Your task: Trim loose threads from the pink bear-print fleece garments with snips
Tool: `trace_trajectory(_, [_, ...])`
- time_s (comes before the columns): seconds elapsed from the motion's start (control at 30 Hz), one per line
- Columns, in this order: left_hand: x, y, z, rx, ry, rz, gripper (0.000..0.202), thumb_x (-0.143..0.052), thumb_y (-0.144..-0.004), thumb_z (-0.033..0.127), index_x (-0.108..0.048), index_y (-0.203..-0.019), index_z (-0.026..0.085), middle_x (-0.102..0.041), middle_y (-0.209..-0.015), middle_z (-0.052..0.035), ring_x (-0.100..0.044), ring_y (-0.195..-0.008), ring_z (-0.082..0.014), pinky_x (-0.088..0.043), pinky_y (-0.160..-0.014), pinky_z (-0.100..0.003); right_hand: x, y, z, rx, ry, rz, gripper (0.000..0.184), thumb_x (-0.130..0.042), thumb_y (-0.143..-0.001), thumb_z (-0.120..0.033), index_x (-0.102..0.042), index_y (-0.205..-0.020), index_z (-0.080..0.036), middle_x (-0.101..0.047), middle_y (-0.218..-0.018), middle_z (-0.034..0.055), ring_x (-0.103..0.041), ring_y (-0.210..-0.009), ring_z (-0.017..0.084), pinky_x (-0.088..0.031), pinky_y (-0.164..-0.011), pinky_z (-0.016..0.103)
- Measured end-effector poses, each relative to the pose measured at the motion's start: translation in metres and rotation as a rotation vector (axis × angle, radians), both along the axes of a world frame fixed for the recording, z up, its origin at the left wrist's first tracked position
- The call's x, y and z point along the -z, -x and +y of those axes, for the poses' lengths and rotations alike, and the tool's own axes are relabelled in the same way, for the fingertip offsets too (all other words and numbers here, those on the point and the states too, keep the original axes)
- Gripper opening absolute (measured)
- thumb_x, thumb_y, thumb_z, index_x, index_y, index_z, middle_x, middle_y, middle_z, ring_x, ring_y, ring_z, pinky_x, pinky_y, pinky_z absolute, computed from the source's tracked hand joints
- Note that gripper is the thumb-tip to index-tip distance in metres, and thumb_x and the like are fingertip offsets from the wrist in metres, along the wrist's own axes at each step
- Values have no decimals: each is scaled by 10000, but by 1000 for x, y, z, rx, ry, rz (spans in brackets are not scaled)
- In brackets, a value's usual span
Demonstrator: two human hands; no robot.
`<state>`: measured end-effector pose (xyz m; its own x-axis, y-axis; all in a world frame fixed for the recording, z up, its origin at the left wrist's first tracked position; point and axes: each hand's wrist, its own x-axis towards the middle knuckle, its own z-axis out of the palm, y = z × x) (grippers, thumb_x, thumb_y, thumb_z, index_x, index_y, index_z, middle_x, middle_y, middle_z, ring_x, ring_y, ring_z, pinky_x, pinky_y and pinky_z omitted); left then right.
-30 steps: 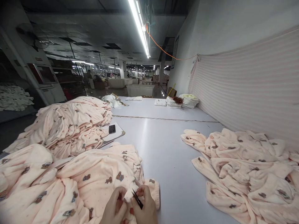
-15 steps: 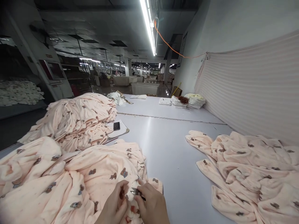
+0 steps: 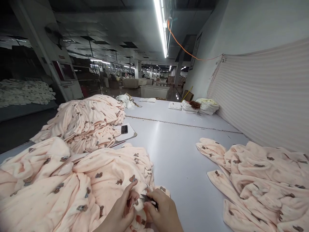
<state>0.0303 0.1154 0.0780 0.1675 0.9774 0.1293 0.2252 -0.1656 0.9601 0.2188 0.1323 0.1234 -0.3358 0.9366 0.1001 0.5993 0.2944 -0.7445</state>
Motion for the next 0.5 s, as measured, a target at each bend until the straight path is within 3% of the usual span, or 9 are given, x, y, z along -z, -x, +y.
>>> trace_trajectory(0.13, [-3, -1, 1, -1, 14, -5, 643, -451, -792, 147, -254, -1398, 236, -566, -908, -20, -566, -823, -161, -473, -844, -354, 9, -4, 2, 36, 12, 36, 198, -519, -845, -303, -709, -886, -265, -686, -841, 24, -629, -829, 195, -451, -734, 254])
trace_trajectory(0.3, [-6, -4, 2, -29, 55, -33, 649, -442, -777, 115, -217, -1375, 227, -566, -932, -29, -575, -810, -147, -466, -797, -315, 41, -1, 6, 142, 110, 245, 267, -629, -749, -319, -664, -999, -236, -675, -921, 14, -612, -808, 187, -465, -713, 238])
trace_trajectory(0.4, [-5, -13, 0, -92, 46, -23, 349, -470, -772, 155, -420, -1111, 218, -580, -879, -30, -585, -803, -167, -466, -761, -303, 56, 11, 7, 219, 111, 332, 163, -560, -774, -317, -652, -760, -183, -624, -691, -6, -570, -651, 163, -441, -592, 224])
trace_trajectory(0.5, [-4, -22, 0, -164, -2, 57, 222, -549, -742, 235, -450, -940, 222, -585, -820, -31, -572, -743, -198, -456, -712, -320, 56, 23, 7, 251, 76, 358, 195, -529, -795, -311, -620, -682, -181, -591, -634, -13, -544, -613, 150, -420, -558, 216])
